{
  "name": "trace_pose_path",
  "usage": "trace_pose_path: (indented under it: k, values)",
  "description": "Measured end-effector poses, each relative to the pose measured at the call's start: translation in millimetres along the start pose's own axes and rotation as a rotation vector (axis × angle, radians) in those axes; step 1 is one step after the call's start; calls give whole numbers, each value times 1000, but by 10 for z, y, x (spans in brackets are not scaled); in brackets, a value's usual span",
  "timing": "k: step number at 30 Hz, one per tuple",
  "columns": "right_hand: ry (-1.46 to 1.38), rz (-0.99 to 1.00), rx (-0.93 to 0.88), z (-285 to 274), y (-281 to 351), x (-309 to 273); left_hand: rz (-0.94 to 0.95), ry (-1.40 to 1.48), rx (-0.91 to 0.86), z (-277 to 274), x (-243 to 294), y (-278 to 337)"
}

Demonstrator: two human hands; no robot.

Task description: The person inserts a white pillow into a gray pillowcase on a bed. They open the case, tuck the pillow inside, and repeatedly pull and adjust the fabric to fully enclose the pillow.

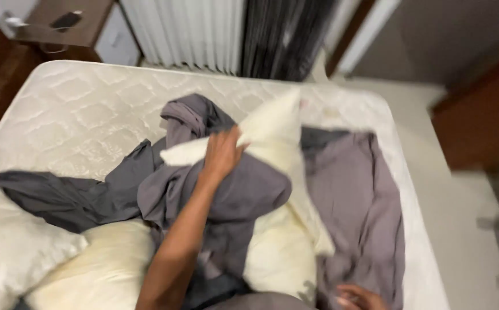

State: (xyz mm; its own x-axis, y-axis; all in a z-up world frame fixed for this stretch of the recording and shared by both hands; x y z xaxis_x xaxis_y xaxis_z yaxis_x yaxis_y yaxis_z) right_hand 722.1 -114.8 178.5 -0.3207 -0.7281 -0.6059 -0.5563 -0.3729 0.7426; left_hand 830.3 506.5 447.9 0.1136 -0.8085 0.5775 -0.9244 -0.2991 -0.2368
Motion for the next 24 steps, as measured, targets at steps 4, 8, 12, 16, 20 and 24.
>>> trace_pose_path:
  k: [4, 8, 12, 16, 20, 24]
  values:
    - [161, -341, 89, -108, -455, -1081, -167, -299, 144, 1085, -828, 630]
    - [72, -347, -6, 71, -938, -893, -282, -443, 80, 2733, -1258, 2128]
    - [141, -191, -150, 317, -1042, -1003, -321, -412, 62, 3546, -932, 2967]
    - [51, -174, -294, 785, -1267, -812, -387, -401, 25, 3640, -742, 4014]
    - [282, -211, -371, 1105, -1210, -1073, -393, -401, 4, 3348, -721, 4575]
    - [507, -343, -535, 1593, -1033, -1128, -332, -345, -34, 3140, -692, 4799]
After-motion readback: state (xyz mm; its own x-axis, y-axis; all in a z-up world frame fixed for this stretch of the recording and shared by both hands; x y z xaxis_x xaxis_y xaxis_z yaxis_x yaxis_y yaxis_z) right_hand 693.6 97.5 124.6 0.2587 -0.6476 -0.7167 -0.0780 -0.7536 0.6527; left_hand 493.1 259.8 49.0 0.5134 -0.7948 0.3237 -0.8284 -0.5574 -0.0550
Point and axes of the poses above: each hand's wrist, its own y-axis away from the middle knuckle, its own z-axis out of the palm, x = y × z, the point moved 10 cm from there along -y, towards the middle knuckle, and after that the axes turned 3 degrees about -x, right-handed, at the moved point
